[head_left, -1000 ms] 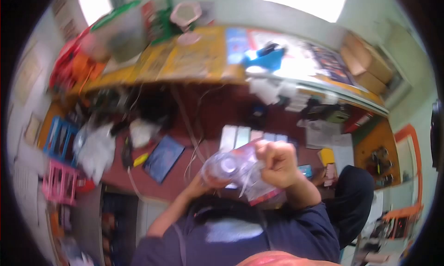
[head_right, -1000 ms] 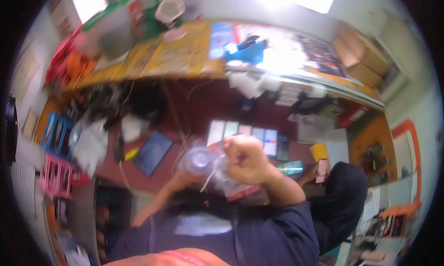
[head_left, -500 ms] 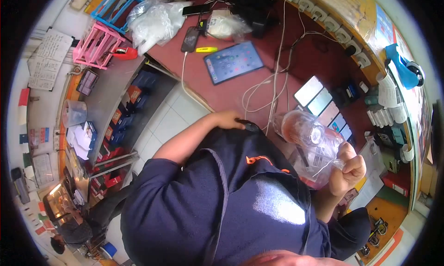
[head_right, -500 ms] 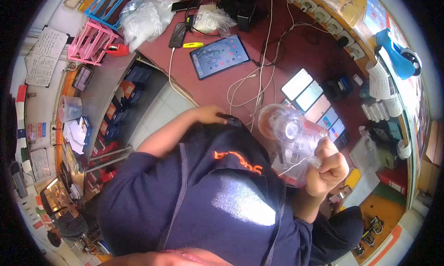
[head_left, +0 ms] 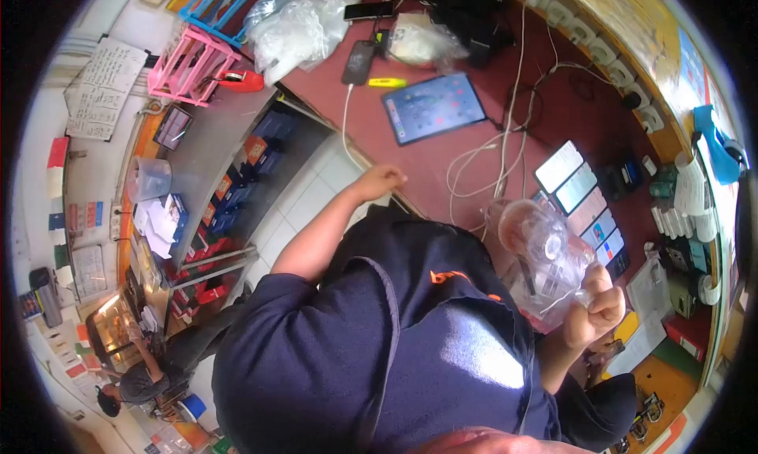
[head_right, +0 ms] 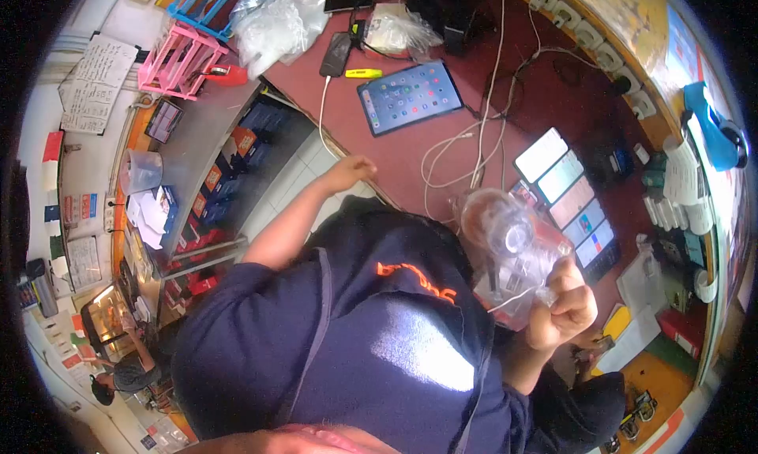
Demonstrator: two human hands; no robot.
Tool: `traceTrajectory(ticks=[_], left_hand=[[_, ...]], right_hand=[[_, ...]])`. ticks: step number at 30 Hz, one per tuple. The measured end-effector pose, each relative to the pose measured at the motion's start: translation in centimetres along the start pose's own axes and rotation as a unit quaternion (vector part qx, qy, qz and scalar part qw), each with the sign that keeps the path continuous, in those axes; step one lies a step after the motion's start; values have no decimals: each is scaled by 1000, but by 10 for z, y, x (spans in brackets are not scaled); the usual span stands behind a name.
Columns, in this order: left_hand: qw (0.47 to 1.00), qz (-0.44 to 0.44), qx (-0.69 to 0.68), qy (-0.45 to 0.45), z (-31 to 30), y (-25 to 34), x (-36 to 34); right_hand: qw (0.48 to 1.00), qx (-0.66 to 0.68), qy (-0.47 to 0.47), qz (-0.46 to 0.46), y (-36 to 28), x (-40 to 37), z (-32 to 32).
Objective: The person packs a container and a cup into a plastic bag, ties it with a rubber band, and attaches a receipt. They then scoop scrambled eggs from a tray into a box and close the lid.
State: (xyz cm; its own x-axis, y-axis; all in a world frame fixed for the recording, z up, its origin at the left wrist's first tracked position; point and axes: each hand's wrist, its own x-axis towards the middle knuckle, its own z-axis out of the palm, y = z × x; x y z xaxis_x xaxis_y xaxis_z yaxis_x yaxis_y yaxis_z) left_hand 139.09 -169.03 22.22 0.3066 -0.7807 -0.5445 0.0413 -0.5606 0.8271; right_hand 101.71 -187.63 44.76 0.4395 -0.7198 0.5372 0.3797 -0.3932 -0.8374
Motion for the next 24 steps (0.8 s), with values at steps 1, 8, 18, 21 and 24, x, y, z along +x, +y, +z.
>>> traceTrajectory(ticks=[1, 8, 18, 21, 24], left_hand=[[1000, 6, 0, 2, -13, 2, 6], [954, 127, -34, 268, -110, 5, 83], [863, 286, 240, 341, -274, 107, 252], [868, 289, 249, 318, -326, 104, 322], [825, 402, 155, 366, -328, 129, 353]], right_hand=[[1000, -4, 8, -2, 0, -1, 4], [996, -71, 60, 6, -7, -13, 42], [955, -128, 262, 50, -38, -42, 116], [925, -204, 315, 53, -48, -46, 140], [909, -163, 375, 76, -57, -35, 155]])
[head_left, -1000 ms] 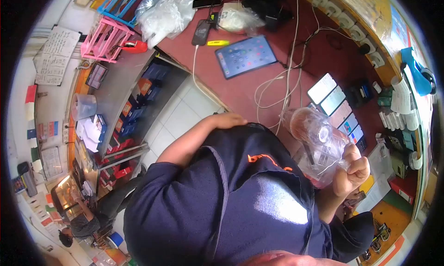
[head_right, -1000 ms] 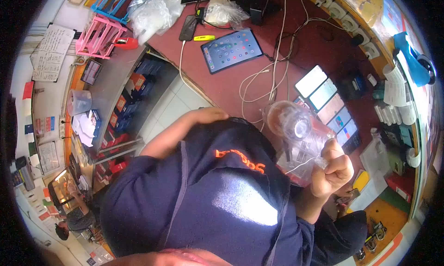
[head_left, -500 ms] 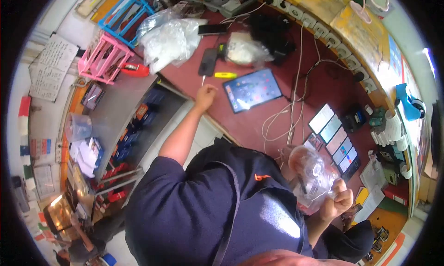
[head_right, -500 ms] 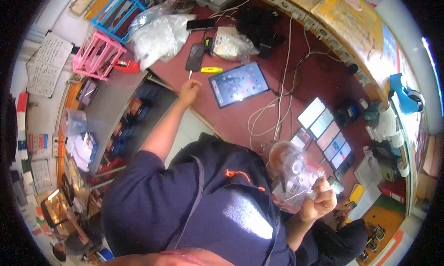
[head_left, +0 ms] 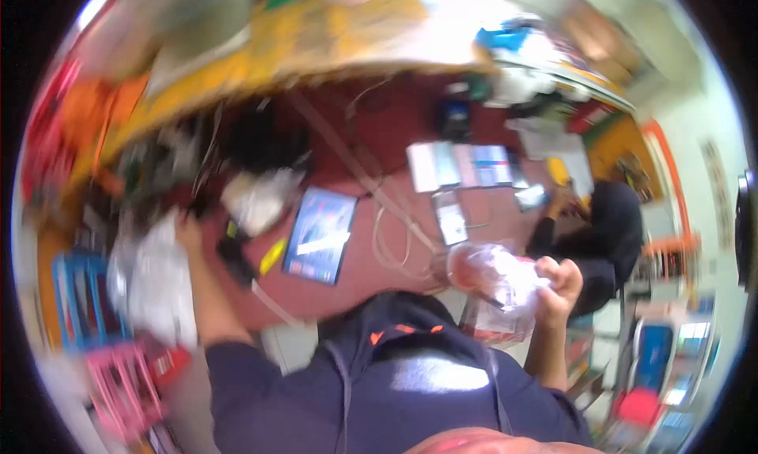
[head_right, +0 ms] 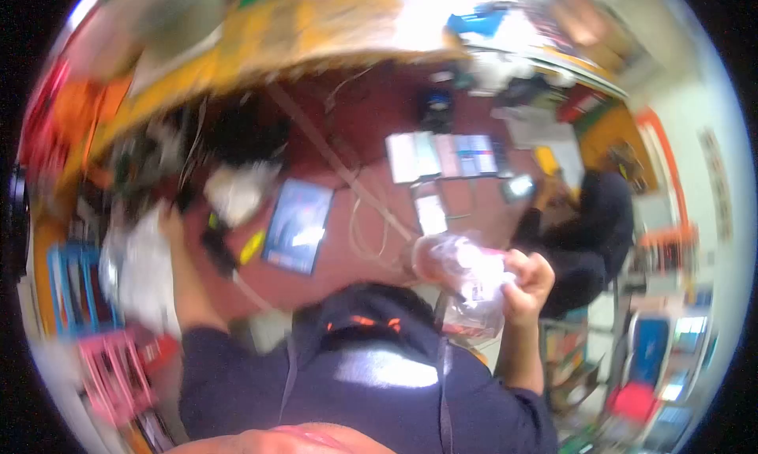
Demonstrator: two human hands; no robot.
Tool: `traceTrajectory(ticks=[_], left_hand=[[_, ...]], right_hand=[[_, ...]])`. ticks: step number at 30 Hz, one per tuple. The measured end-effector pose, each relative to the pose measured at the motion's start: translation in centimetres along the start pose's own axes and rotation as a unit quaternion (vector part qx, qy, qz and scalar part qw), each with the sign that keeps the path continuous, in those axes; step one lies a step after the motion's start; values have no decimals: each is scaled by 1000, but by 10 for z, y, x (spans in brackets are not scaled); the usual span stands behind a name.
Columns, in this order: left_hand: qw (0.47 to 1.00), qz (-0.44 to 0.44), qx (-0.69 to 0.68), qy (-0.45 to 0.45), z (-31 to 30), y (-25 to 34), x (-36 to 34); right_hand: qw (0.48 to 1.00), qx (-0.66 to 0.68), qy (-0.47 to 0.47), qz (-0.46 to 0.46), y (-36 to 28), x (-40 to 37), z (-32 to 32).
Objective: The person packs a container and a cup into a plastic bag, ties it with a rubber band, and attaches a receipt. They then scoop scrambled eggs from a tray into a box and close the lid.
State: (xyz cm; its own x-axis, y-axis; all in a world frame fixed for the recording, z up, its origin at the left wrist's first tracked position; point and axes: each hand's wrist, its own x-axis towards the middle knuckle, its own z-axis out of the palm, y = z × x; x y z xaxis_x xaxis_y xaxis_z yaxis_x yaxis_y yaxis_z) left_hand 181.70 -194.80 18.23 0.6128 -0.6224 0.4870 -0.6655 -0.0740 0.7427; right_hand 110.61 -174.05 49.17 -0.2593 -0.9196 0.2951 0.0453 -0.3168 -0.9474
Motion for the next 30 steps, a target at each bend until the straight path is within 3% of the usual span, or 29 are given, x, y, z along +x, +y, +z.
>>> traceTrajectory(ticks=[1, 2, 3, 4, 5, 6, 7, 8, 9, 10, 11, 12, 13, 14, 15, 17, 18, 19, 21, 23, 25, 27, 30], left_hand=[[997, 3, -38, -68, 2, 6, 18], [996, 36, -80, 28, 18, 16, 20], [997, -1, -78, 6, 17, 68, 15], [983, -45, -178, 3, 24, 110, 5], [988, -10, -154, -28, 24, 145, -1], [974, 28, -221, -30, 29, 167, -13], [980, 22, -190, -59, 26, 204, -23], [963, 6, -255, -83, 34, 221, -31], [963, 14, -256, -84, 33, 246, -36], [947, 90, -290, -105, 30, 276, -38], [925, 164, -320, -127, 25, 305, -39], [917, 218, -309, -128, 20, 336, -37], [907, 271, -298, -122, 17, 368, -32], [897, 321, -284, -109, 16, 397, -26], [884, 370, -270, -93, 19, 425, -21], [868, 410, -267, -84, 33, 475, -14], [870, 387, -281, -122, 41, 495, -13], [871, 390, -278, -107, 44, 513, -16], [846, 465, -243, -98, 55, 555, -20], [843, 469, -250, -88, 67, 590, -25], [840, 464, -251, -128, 71, 630, -32], [848, 454, -244, -125, 87, 667, -30], [890, 340, -235, -193, 121, 734, -17]], right_hand=[[1000, 2, -9, -18, -2, 0, -4], [999, 26, 16, -12, -14, 1, 0], [998, 52, 32, -6, -26, 5, 4], [998, 30, 47, -42, -33, 10, -3], [996, 2, 65, -68, -54, 18, 0], [995, -45, 55, -72, -72, 21, -18], [985, -112, 77, -105, -94, 35, -20], [965, -214, 89, -123, -116, 53, -38], [931, -288, 153, -161, -140, 74, -42], [937, -260, 193, -130, -171, 91, -20], [922, -301, 152, -188, -191, 120, -37], [929, -311, 91, -180, -214, 154, -54], [928, -301, 91, -202, -231, 183, -48], [918, -328, 79, -209, -249, 231, -86], [906, -310, 103, -268, -257, 245, -48], [904, -321, 76, -273, -274, 316, -60], [901, -327, 57, -277, -273, 356, -74], [841, -427, 137, -301, -266, 395, -86], [861, -322, 49, -391, -250, 492, -119], [905, -228, 5, -358, -224, 550, -125], [893, -267, 84, -353, -201, 562, -98], [895, -264, 99, -347, -173, 593, -96], [947, -93, 40, -306, -124, 645, -90]])
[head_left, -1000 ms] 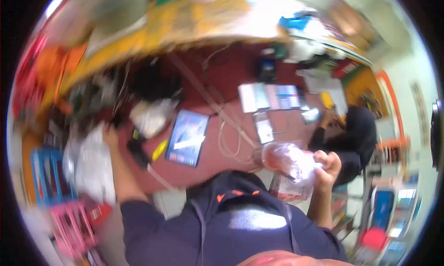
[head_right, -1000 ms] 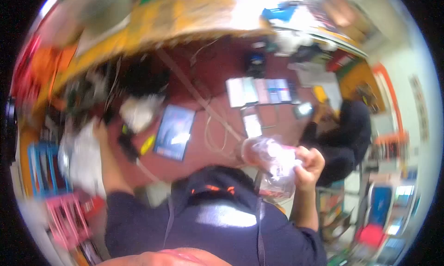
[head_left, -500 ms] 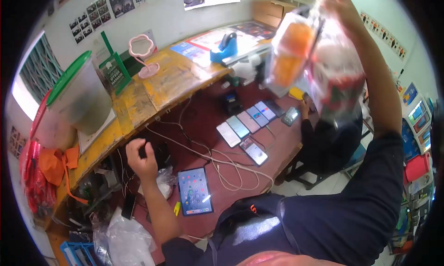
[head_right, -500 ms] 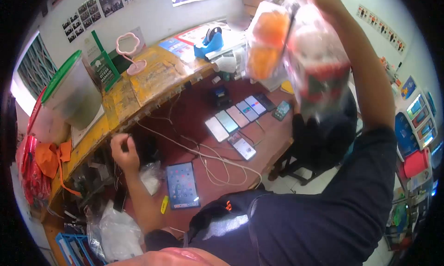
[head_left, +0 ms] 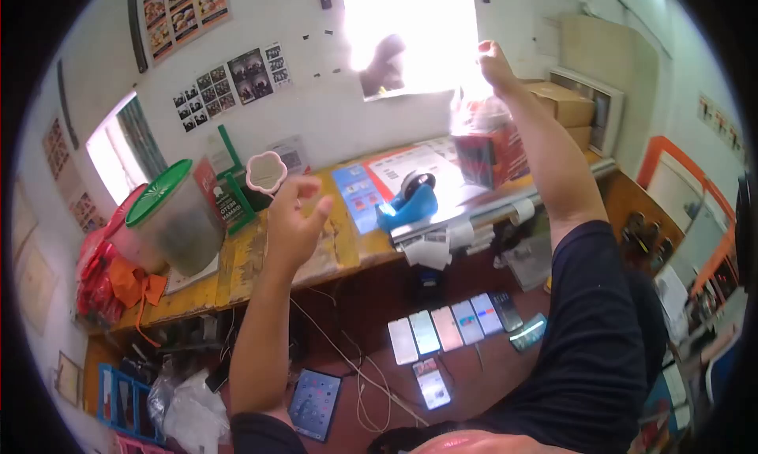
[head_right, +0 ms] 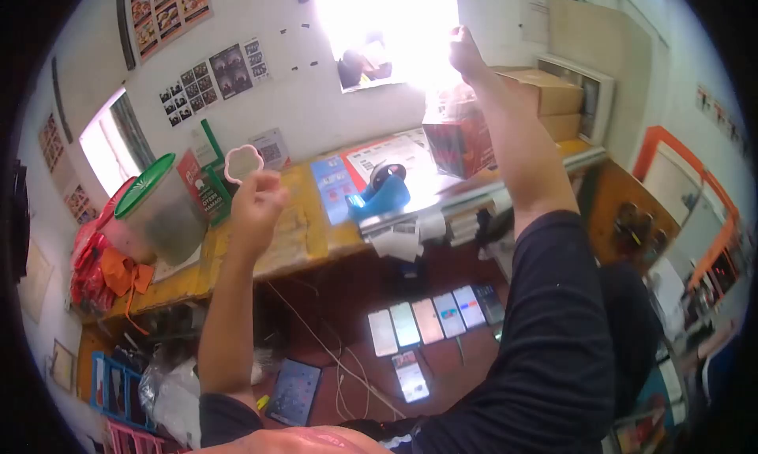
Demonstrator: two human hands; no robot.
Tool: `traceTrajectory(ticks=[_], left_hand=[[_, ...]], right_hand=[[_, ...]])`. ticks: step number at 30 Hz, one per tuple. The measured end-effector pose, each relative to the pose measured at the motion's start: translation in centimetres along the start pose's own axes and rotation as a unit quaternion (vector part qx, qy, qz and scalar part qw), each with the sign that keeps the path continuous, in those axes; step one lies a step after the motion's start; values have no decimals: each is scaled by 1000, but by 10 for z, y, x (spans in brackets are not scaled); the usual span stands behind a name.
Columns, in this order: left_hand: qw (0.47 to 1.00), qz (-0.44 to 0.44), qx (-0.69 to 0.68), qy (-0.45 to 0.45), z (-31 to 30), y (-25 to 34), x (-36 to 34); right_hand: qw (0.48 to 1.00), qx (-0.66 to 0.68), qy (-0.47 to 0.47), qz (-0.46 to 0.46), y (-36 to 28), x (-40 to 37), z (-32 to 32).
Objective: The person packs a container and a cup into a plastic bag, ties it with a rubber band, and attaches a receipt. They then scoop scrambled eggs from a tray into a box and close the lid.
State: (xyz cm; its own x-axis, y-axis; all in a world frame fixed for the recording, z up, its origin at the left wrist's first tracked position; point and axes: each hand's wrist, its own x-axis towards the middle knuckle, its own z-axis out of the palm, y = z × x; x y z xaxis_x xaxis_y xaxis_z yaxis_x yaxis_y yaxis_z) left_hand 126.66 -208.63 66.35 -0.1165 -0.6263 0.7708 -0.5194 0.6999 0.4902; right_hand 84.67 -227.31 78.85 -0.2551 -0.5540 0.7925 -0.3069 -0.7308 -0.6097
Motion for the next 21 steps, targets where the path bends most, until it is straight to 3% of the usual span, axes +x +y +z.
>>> traceTrajectory(ticks=[5, 7, 9, 11, 12, 13, 15, 17, 18, 19, 20, 21], left_hand=[[993, -71, -87, -30, 104, 25, 135], [990, -128, -46, -45, 151, 38, 176], [959, -266, 95, -35, 204, 29, 211], [952, -277, 111, -71, 240, -7, 233], [970, -233, 65, -12, 259, -32, 240], [968, -242, 69, -16, 262, -28, 233], [941, -319, 52, 103, 264, -16, 227], [938, -297, 112, 143, 269, -32, 219], [945, -257, 142, 145, 263, -40, 213], [950, -217, 169, 148, 255, -50, 208], [960, -149, 161, 172, 249, -65, 202], [957, -160, 165, 175, 238, -67, 194]], right_hand=[[996, 61, -5, 72, 72, 27, 29], [990, 93, -25, 106, 92, 29, 40], [976, 186, -36, 109, 84, 17, 52], [964, 230, -54, 121, 103, 21, 67], [953, 269, -62, 124, 114, 24, 72], [951, 271, -64, 135, 127, 29, 76], [952, 267, -118, 94, 145, 39, 80], [924, 336, -86, 160, 144, 41, 86], [890, 397, -54, 219, 142, 41, 86], [888, 397, -59, 225, 133, 33, 80], [886, 404, -146, 175, 125, 20, 70], [874, 408, -235, 123, 122, 9, 65]])
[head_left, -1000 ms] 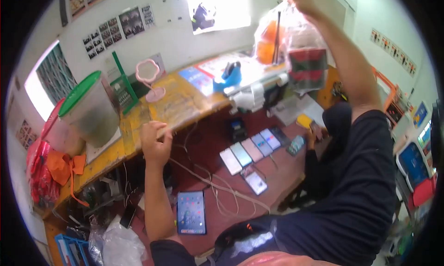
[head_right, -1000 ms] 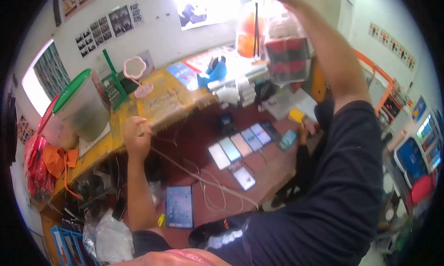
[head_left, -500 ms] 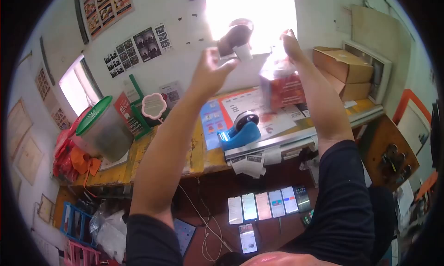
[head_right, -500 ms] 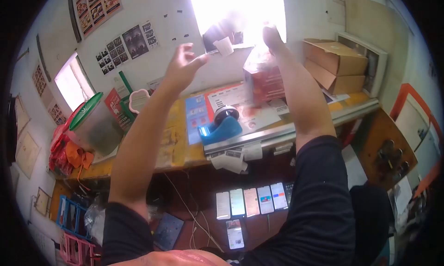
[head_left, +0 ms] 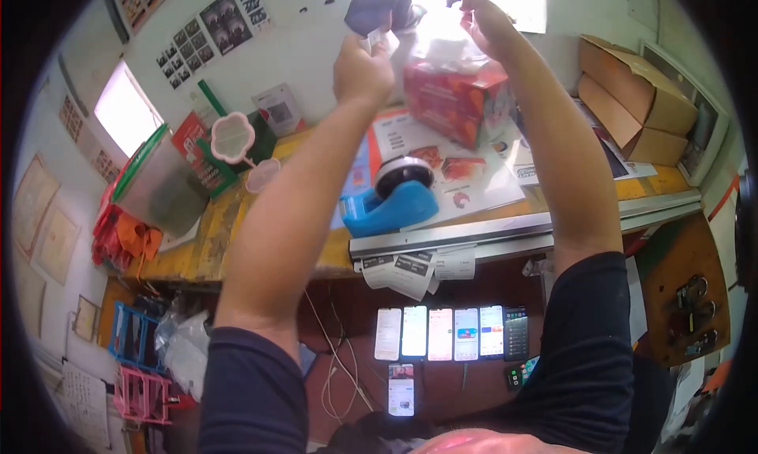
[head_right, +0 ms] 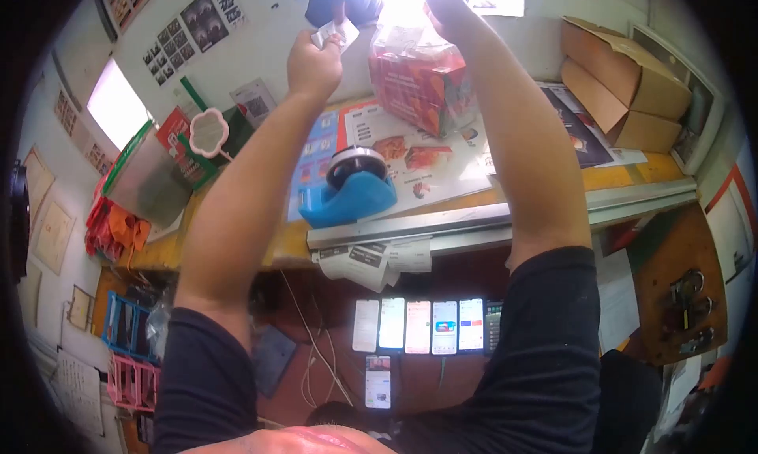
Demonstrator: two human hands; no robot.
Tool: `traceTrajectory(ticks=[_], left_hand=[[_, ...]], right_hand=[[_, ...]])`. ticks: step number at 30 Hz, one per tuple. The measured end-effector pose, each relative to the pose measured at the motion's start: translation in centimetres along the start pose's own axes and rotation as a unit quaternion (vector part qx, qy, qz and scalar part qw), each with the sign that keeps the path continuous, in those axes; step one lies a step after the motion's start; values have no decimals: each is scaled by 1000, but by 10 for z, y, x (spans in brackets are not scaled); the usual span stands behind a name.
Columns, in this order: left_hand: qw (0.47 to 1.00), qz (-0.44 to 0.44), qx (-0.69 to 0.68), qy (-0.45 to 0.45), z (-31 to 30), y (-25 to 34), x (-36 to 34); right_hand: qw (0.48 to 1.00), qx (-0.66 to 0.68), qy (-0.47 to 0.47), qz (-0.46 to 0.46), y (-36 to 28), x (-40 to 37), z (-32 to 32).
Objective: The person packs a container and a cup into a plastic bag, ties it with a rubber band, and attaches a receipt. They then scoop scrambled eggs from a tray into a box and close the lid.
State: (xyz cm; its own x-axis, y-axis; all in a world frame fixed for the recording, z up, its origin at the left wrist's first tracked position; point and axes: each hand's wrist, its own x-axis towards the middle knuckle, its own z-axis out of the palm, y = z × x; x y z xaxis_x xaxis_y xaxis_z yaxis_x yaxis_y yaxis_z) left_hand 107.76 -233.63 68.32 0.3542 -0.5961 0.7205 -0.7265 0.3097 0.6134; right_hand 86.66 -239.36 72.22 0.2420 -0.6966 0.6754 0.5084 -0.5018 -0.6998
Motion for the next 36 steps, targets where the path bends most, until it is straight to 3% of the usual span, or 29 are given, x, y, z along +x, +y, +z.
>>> traceTrajectory(ticks=[1, 2, 3, 4, 5, 6, 8, 9, 10, 11, 12, 13, 15, 18, 20, 22, 23, 24, 25, 26, 27, 28, 29, 30, 31, 32, 33, 34, 36], left_hand=[[999, 32, -13, -40, -16, -4, -5], [994, 63, -26, -81, -32, -9, -12], [992, 119, -24, -41, -44, -15, -19], [990, 98, -58, -82, -54, -27, -23], [985, 77, -92, -123, -67, -40, -26], [978, 68, -111, -165, -85, -44, -33], [971, 56, -101, -210, -134, -40, -59], [972, 56, -73, -215, -158, -38, -71], [967, 93, -73, -224, -182, -40, -78], [961, 128, -77, -232, -200, -44, -86], [971, 55, -128, -192, -214, -45, -104], [974, -22, -173, -145, -229, -50, -119], [964, -53, -215, -146, -278, -81, -142], [940, -100, -305, -116, -329, -118, -185], [938, -129, -320, -37, -379, -120, -211], [954, -52, -294, -12, -422, -138, -231], [914, -115, -389, 23, -435, -129, -238], [899, -110, -418, 77, -441, -125, -245], [804, 16, -567, -177, -472, -176, -257], [789, 32, -604, -103, -467, -144, -271], [915, -98, -383, 77, -464, -113, -280], [915, -128, -367, 111, -469, -96, -293], [910, -118, -348, 191, -459, -93, -306], [921, -103, -370, 69, -466, -108, -330], [924, -128, -343, 114, -452, -106, -357], [986, 2, -162, 34, -462, -110, -371], [994, 81, 63, -45, -477, -116, -385], [994, 68, 78, -28, -494, -125, -401], [949, 96, 300, -20, -532, -152, -437]], right_hand=[[995, 49, -85, -18, 19, 11, -24], [995, 53, -89, -7, 40, 28, -47], [903, -346, -119, -227, 58, 47, -70], [614, -668, -127, -401, 70, 54, -82], [628, -710, -128, -292, 67, 54, -77], [631, -708, -133, -287, 62, 53, -76], [569, -753, -163, -288, 57, 55, -79], [528, -800, -163, -234, 64, 68, -88], [526, -803, -164, -227, 67, 86, -95], [450, -873, -160, -103, 71, 103, -98], [362, -918, -159, 22, 82, 111, -106], [354, -918, -168, 57, 73, 110, -98], [376, -911, -161, 59, 66, 90, -90], [420, -897, -137, -19, 35, 51, -71], [515, -839, -133, -119, 30, 14, -18], [654, -714, -126, -217, 12, -35, 74], [716, -641, -124, -249, 5, -67, 121], [784, -557, -135, -239, 6, -100, 167], [838, -479, -155, -209, 7, -135, 205], [890, -391, -195, -130, 18, -176, 248], [919, -307, -245, -38, 30, -223, 295], [933, -148, -295, 141, 40, -271, 346], [931, -12, -308, 196, 42, -314, 396], [905, 122, -320, 254, 45, -350, 435], [878, 218, -303, 300, 54, -378, 464], [842, 302, -284, 346, 62, -402, 489], [841, 289, -277, 364, 72, -419, 513], [838, 314, -242, 375, 82, -441, 532], [868, 221, -192, 402, 107, -479, 578]])
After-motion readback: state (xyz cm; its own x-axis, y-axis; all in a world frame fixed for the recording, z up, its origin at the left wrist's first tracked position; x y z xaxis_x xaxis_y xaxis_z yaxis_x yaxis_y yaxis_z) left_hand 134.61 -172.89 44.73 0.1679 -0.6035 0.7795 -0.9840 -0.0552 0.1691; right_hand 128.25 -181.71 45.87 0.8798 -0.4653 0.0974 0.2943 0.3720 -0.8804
